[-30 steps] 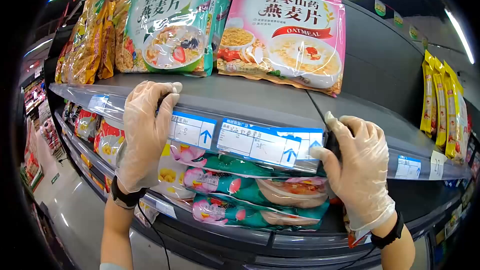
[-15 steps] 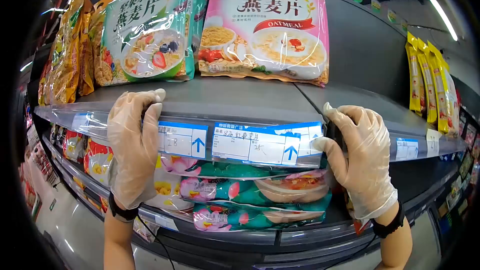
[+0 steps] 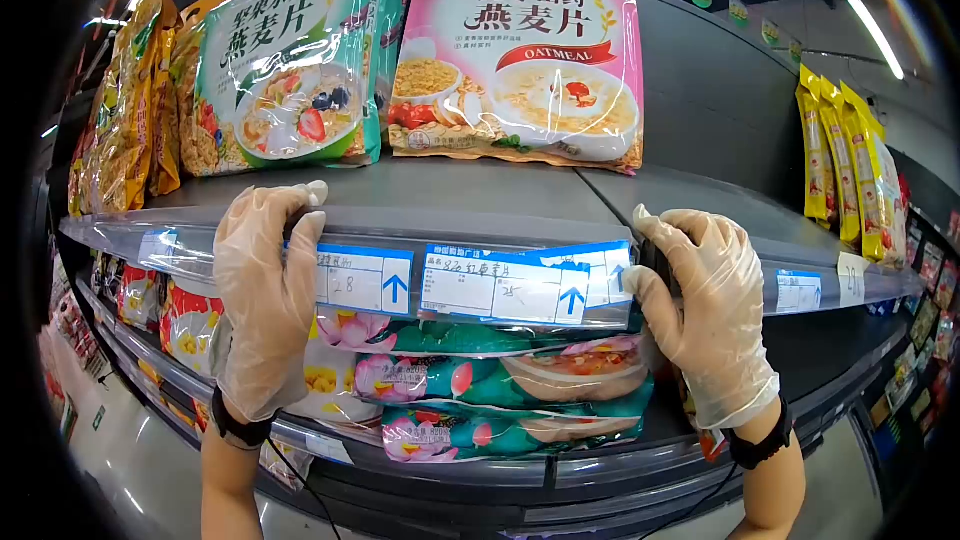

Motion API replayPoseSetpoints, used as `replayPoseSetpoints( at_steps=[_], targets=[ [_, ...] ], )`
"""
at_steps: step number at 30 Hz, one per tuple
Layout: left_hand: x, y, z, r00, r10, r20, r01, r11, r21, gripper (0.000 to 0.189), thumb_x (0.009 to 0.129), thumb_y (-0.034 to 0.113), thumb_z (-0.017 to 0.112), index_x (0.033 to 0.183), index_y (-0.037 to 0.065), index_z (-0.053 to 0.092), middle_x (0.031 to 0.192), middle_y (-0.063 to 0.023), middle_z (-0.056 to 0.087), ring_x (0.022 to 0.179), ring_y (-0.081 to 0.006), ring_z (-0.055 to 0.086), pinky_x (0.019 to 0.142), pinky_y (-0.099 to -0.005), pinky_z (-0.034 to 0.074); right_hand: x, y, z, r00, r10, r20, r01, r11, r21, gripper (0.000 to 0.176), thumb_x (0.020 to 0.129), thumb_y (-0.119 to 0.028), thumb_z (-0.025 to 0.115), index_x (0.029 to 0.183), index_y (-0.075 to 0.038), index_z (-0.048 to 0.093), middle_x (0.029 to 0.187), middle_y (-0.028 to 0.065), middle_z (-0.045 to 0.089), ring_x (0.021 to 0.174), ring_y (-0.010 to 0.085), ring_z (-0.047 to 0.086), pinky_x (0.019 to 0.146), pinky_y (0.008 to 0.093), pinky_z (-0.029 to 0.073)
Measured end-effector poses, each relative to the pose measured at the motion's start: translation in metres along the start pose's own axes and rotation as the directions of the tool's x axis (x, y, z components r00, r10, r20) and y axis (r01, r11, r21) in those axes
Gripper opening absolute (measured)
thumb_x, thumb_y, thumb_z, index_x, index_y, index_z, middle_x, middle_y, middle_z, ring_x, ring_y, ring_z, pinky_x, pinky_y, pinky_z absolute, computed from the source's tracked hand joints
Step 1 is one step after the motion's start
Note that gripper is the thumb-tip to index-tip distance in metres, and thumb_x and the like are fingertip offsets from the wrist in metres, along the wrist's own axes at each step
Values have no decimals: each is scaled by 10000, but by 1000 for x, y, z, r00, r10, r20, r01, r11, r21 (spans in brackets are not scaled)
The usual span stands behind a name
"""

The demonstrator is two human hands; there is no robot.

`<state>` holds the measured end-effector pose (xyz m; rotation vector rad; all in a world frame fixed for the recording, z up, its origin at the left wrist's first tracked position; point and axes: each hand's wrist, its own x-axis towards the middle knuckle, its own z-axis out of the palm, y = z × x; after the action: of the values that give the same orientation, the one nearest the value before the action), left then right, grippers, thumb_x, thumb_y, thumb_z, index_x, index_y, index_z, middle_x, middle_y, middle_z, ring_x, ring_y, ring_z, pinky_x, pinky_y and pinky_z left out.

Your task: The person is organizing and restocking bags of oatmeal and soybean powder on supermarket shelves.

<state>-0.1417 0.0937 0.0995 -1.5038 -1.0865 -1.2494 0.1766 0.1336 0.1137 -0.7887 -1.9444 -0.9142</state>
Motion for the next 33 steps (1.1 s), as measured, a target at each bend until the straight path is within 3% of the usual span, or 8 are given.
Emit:
replayPoseSetpoints(
  at_steps=[33],
  targets=[
    [-1, 0, 1, 999, -3, -43, 3, 1000, 3, 75, 808, 103, 609, 857, 51, 585, 780, -100, 563, 785, -312, 547, 844, -414, 402, 0, -1, 0, 1000, 9, -7, -9, 1000, 13, 344, 747, -134, 637, 1075, -33, 620, 962, 133, 584, 908, 317, 542, 817, 412, 431]
  ],
)
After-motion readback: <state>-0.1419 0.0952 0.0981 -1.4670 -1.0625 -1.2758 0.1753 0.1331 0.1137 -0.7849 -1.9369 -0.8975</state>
